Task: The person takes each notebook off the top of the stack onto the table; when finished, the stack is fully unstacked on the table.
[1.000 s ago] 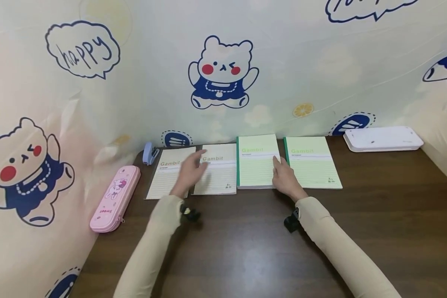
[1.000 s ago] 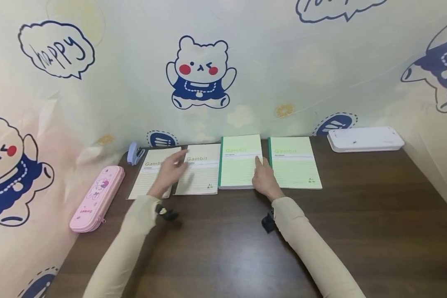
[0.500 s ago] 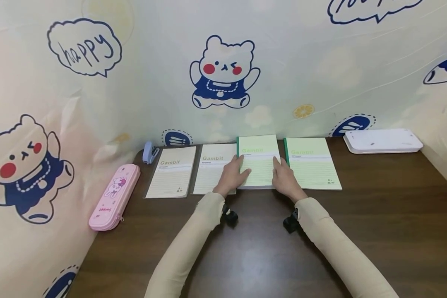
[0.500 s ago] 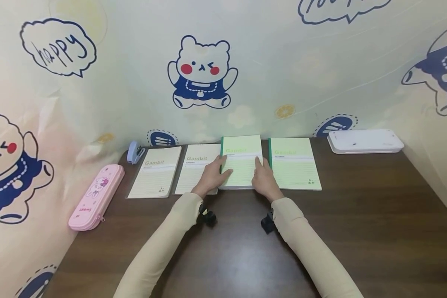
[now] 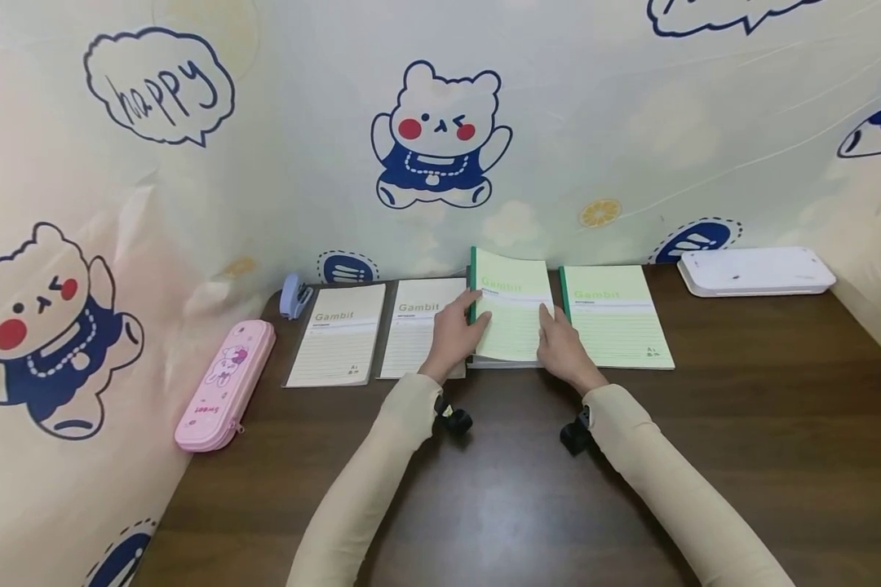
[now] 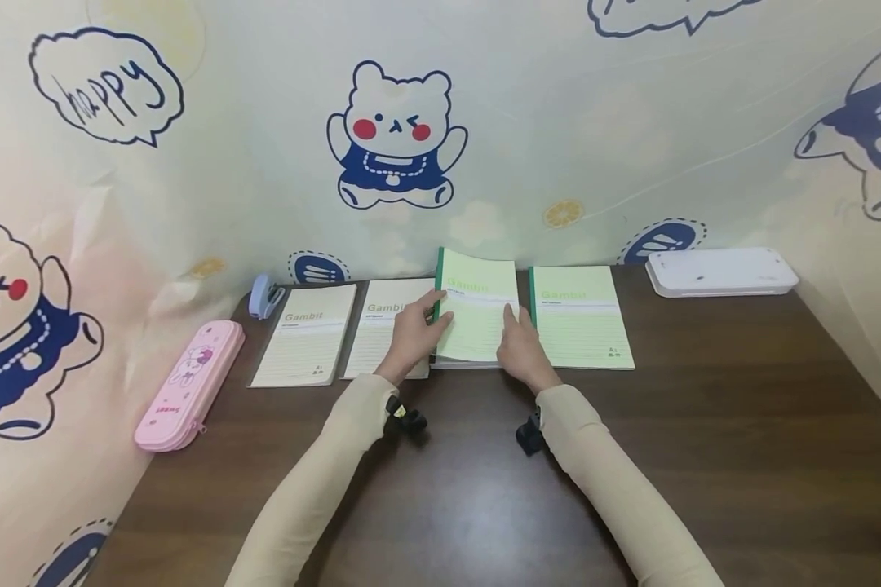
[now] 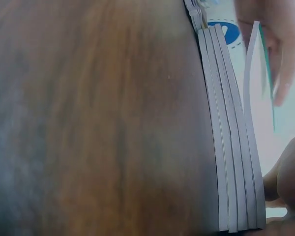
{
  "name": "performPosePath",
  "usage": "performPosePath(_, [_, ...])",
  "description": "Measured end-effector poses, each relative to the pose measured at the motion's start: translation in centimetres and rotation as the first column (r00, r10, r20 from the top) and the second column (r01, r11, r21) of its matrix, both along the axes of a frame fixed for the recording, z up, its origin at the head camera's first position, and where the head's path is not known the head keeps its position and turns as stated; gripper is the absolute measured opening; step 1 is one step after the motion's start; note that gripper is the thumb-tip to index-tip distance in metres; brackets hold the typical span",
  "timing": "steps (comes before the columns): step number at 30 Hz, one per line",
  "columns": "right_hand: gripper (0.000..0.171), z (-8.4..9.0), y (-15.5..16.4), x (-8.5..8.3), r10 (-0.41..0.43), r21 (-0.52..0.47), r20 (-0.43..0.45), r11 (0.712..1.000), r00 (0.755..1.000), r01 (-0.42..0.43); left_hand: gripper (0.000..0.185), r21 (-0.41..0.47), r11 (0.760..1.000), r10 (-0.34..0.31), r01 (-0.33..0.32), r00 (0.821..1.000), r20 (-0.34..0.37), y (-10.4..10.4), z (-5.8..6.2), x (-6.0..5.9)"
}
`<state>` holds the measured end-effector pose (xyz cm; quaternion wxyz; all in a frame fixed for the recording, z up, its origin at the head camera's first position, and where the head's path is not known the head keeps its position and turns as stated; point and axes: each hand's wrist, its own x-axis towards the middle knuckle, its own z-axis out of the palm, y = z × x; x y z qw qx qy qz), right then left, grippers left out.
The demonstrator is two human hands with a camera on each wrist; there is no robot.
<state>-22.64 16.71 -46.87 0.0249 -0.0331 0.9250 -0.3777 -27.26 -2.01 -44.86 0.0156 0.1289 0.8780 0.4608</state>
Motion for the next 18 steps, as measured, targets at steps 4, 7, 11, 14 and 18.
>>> performPosePath(4, [0.053,0.2,0.1,0.1,0.007,-0.018,0.011,1.0,1.0,-0.007,0.045,0.134,0.991,0.014,-0.021,0.999,0.047,0.7,0.8,0.0])
performPosePath(7, [0.053,0.3,0.2,0.1,0.01,-0.021,0.016,1.0,1.0,-0.01,0.045,0.124,0.992,0.013,-0.018,0.999,0.04,1.0,1.1,-0.1])
performPosePath(11, [0.053,0.3,0.2,0.0,0.009,-0.028,0.014,1.0,1.0,-0.009,0.044,0.163,0.986,0.031,-0.04,0.998,0.059,0.9,1.0,-0.1])
performPosePath(14, [0.052,0.2,0.3,0.0,0.005,-0.032,0.014,0.999,1.0,-0.005,0.044,0.21,0.974,0.067,-0.085,0.994,0.089,0.5,0.9,-0.1])
performPosePath(18, [0.05,0.1,0.4,0.0,-0.012,-0.015,0.011,1.0,1.0,0.013,0.045,0.248,0.955,0.137,-0.164,0.983,0.12,-1.4,1.5,0.2])
